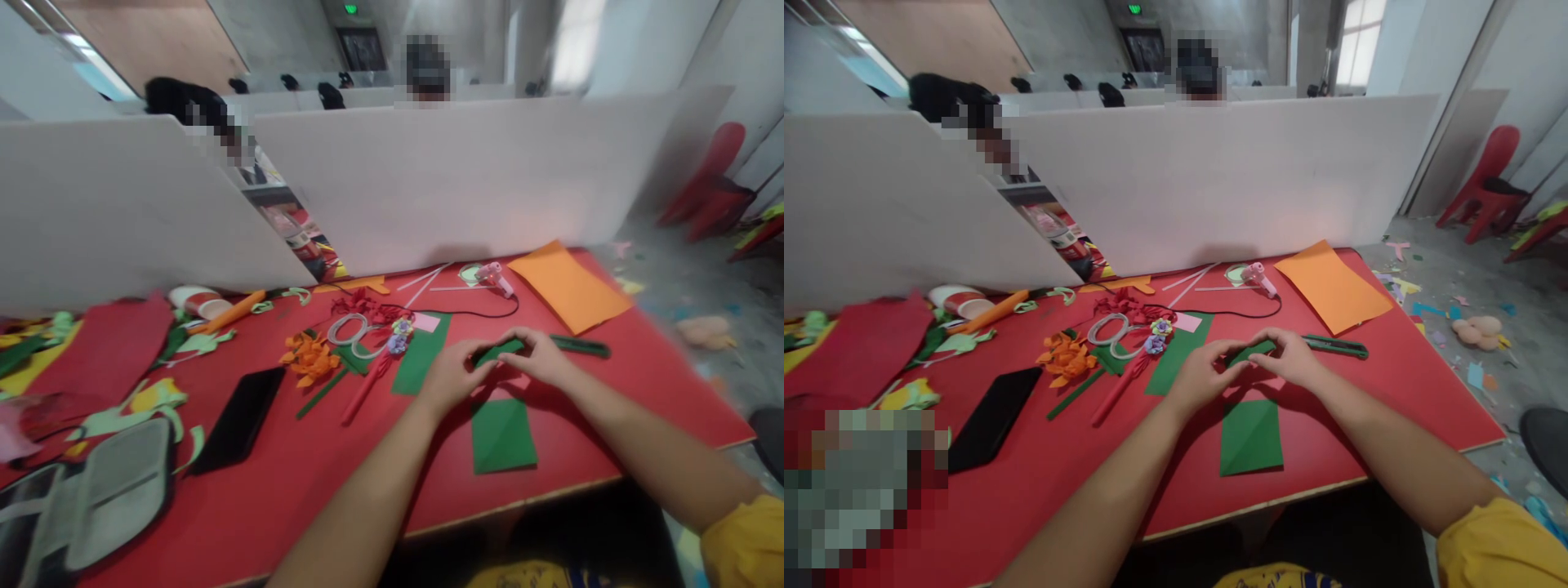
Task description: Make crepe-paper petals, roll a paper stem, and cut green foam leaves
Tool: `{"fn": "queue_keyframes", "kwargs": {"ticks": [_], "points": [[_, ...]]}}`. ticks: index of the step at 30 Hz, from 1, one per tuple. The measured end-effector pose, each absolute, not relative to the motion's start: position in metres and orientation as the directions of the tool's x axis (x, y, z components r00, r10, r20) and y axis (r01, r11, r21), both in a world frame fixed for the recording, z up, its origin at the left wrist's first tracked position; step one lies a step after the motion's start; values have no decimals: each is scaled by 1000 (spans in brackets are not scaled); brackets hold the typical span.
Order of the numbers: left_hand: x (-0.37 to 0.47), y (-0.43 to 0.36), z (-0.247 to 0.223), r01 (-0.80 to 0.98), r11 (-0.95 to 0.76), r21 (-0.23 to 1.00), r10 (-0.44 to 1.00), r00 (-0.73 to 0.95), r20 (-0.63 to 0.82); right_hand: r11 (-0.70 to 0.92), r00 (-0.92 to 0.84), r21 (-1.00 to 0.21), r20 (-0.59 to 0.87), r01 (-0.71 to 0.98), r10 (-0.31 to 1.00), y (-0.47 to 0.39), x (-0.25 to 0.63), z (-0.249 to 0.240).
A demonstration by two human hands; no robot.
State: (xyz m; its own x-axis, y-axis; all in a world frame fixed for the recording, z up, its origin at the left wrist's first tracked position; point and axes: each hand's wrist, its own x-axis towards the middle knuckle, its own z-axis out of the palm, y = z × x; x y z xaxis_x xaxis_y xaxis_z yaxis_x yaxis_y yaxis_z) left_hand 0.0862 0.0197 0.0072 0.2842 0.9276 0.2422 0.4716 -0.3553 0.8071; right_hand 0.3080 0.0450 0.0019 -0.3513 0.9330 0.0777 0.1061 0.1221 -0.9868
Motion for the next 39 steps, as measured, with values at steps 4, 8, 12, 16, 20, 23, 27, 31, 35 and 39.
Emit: {"fn": "queue_keyframes", "kwargs": {"ticks": [4, 8, 12, 16, 20, 23, 27, 31, 35, 39], "points": [[84, 21, 6, 494, -378, 783, 919, 306, 250, 151, -384, -983, 100, 105, 918, 46, 310, 4], [82, 22, 5, 501, -390, 773, 912, 328, 248, 186, -352, -973, 128, 135, 927, 50, 313, 6], [82, 23, 3, 515, -384, 767, 914, 327, 239, 117, -384, -983, 55, 142, 922, 52, 314, 3], [83, 26, -2, 488, -352, 799, 927, 301, 225, 143, -388, -974, 65, 176, 919, 51, 313, 1], [82, 27, -7, 488, -308, 817, 939, 294, 179, 205, -380, -938, 89, 278, 921, 51, 314, 2], [82, 26, -6, 496, -287, 819, 939, 313, 139, 259, -370, -904, 124, 340, 921, 52, 314, 1], [82, 24, -1, 479, -283, 831, 927, 361, 107, 284, -389, -891, 136, 353, 911, 52, 314, -1], [80, 24, 0, 400, -206, 893, 919, 392, 37, 391, -440, -854, 220, 344, 870, 47, 313, 3], [76, 27, 0, 377, -164, 912, 906, 423, -12, 539, -498, -765, 334, 352, 800, 45, 316, 4], [75, 31, -1, 288, -99, 952, 880, 472, -51, 564, -518, -735, 337, 377, 786, 48, 319, -2]]}}
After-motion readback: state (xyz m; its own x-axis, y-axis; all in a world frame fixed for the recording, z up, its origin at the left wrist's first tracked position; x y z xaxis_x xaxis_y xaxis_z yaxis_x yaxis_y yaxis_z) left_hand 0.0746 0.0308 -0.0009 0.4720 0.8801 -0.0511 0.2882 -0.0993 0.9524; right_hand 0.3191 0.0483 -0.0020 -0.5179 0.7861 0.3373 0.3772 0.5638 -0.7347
